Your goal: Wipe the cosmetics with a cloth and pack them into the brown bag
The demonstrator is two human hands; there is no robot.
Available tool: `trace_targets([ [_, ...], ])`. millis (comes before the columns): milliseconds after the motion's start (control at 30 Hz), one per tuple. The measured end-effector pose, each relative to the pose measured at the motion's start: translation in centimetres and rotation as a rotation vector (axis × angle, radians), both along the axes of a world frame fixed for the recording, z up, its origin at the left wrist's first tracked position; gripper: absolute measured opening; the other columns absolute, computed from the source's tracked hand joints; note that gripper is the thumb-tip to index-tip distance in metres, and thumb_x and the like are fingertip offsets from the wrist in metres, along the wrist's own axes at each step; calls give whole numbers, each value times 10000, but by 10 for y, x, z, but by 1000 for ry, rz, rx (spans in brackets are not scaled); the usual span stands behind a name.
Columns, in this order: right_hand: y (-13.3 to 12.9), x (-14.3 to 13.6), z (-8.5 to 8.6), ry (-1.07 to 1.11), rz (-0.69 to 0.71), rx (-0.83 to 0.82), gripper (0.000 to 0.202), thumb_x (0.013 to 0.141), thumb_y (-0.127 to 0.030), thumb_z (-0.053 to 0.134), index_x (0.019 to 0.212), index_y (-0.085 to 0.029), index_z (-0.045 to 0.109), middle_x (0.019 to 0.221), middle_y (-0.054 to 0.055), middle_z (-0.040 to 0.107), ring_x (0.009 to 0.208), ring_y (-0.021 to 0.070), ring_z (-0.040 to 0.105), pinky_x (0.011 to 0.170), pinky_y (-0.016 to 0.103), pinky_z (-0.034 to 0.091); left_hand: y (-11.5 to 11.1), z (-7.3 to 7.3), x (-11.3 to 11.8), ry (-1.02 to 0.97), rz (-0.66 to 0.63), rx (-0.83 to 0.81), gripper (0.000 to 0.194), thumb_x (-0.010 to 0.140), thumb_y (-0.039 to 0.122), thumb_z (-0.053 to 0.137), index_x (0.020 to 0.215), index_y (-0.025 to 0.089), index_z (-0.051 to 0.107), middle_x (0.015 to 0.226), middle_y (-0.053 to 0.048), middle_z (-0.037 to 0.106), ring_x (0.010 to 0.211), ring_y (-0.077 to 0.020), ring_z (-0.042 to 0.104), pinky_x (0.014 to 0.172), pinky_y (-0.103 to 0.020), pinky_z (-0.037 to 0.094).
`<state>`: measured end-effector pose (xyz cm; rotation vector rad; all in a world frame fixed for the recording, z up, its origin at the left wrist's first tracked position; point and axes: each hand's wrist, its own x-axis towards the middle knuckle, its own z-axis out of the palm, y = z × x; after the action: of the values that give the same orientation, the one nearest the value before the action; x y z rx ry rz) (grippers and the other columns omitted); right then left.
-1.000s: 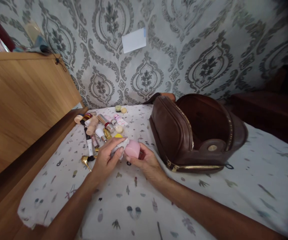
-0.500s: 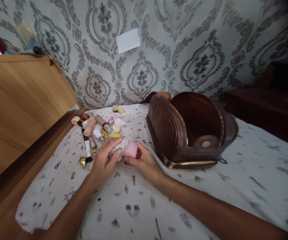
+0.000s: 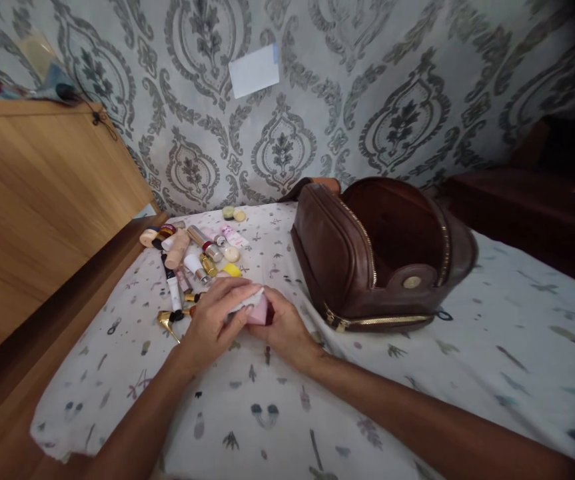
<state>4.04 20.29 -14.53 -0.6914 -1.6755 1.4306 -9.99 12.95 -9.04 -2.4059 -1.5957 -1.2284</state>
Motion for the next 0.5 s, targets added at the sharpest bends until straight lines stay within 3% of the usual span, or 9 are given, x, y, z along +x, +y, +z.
trace_targets([
  [300, 3, 3, 2, -65, 2, -37, 326, 614, -381, 760, 696, -201, 501, 674, -44, 454, 638, 126, 410, 567, 248, 332, 3, -1, -8, -206, 190, -97, 310, 975, 288, 471, 1213, 169, 631, 1193, -96, 685, 1122, -220, 615, 993, -349, 452],
  [400, 2, 5, 7, -49, -11, -6, 335, 642, -419, 757, 659, -197, 507, 686, -31, 458, 666, 133, 423, 581, 256, 347, 3, -1, -8, -223, 163, -97, 308, 976, 295, 467, 1202, 174, 637, 1175, -91, 691, 1110, -222, 619, 982, -353, 458],
  [500, -1, 6, 13, 39, 79, -130, 347, 642, -435, 771, 730, -201, 530, 741, -19, 516, 721, 153, 503, 587, 259, 408, 2, 0, -6, -204, 108, -71, 296, 975, 273, 471, 1206, 185, 634, 1170, -88, 687, 1113, -215, 611, 986, -354, 452],
])
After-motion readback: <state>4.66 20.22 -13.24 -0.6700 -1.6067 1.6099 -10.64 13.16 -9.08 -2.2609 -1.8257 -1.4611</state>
